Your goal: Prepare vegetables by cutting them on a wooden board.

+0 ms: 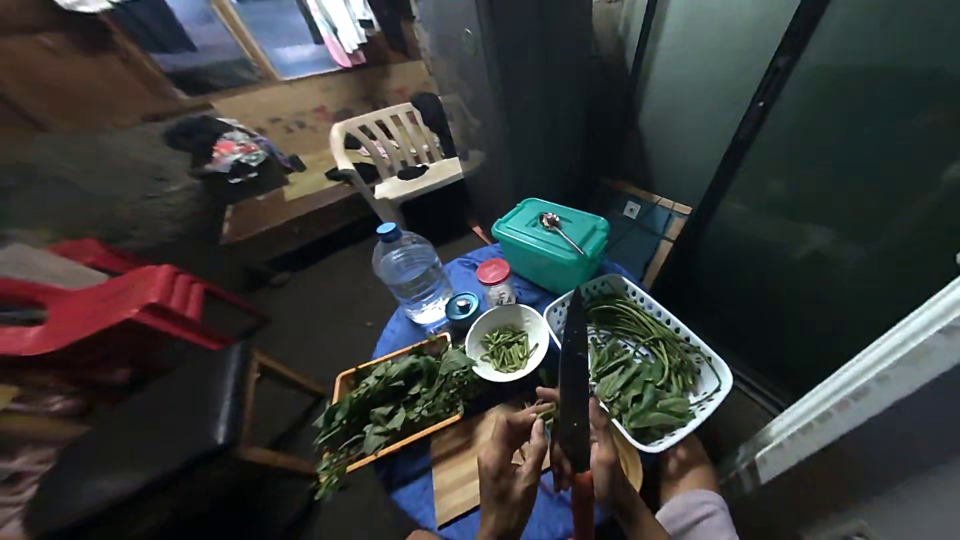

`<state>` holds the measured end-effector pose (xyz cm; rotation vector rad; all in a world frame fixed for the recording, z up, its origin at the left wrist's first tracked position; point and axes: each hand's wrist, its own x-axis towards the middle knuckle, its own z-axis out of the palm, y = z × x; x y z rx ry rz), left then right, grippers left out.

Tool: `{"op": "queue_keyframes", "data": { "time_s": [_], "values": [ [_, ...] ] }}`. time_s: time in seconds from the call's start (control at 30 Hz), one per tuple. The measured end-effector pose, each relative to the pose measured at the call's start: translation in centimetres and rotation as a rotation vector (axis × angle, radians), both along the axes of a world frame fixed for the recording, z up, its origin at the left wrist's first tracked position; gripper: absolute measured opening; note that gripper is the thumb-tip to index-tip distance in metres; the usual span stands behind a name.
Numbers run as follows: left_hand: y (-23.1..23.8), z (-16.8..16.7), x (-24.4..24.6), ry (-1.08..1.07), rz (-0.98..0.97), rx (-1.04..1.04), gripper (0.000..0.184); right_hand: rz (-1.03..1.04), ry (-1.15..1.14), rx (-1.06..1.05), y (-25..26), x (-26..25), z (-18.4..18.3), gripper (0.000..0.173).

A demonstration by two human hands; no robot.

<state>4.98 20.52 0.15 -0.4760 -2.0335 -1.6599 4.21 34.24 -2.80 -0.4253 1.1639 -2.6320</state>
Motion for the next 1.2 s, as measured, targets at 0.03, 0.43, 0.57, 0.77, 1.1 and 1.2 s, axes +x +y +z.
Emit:
{"op": "queue_keyframes", "data": {
  "time_s": [0.03, 0.43, 0.57, 0.77, 1.1, 1.2],
  "values": [
    [0.2, 0.2, 0.2, -0.045, -0.035, 0.076, 0.007, 0.011, -0.001, -0.011, 0.2, 0.0, -0.2, 0.089],
    [2.6, -0.5, 2.6, -0.234, 0.007, 0.488, 0.011, -0.188, -0.072, 0.183, 0.3, 0.0, -0.4, 0.088],
    [3.0, -1.7, 2.7, -0.117, 0.035, 0.308, 0.011, -0.274, -0.119, 0.251, 0.4, -0.2, -0.6, 0.085],
    [4.0, -4.6, 1.9, -0.128, 0.084, 0.142, 0.012, -0.434, -0.153, 0.604, 1.6, -1.6, -0.9, 0.069],
    [-0.1, -14.8, -3.3, -0.348, 0.407, -0.037, 0.021, -0.582, -0.128, 1.394, 8.1, -7.6, -4.3, 0.065],
    [-2.1, -15.9, -5.4, -0.591, 0.426, -0.166, 0.057, -0.431, -0.268, 1.430, 8.7, -8.5, -6.0, 0.070]
  ]
}}
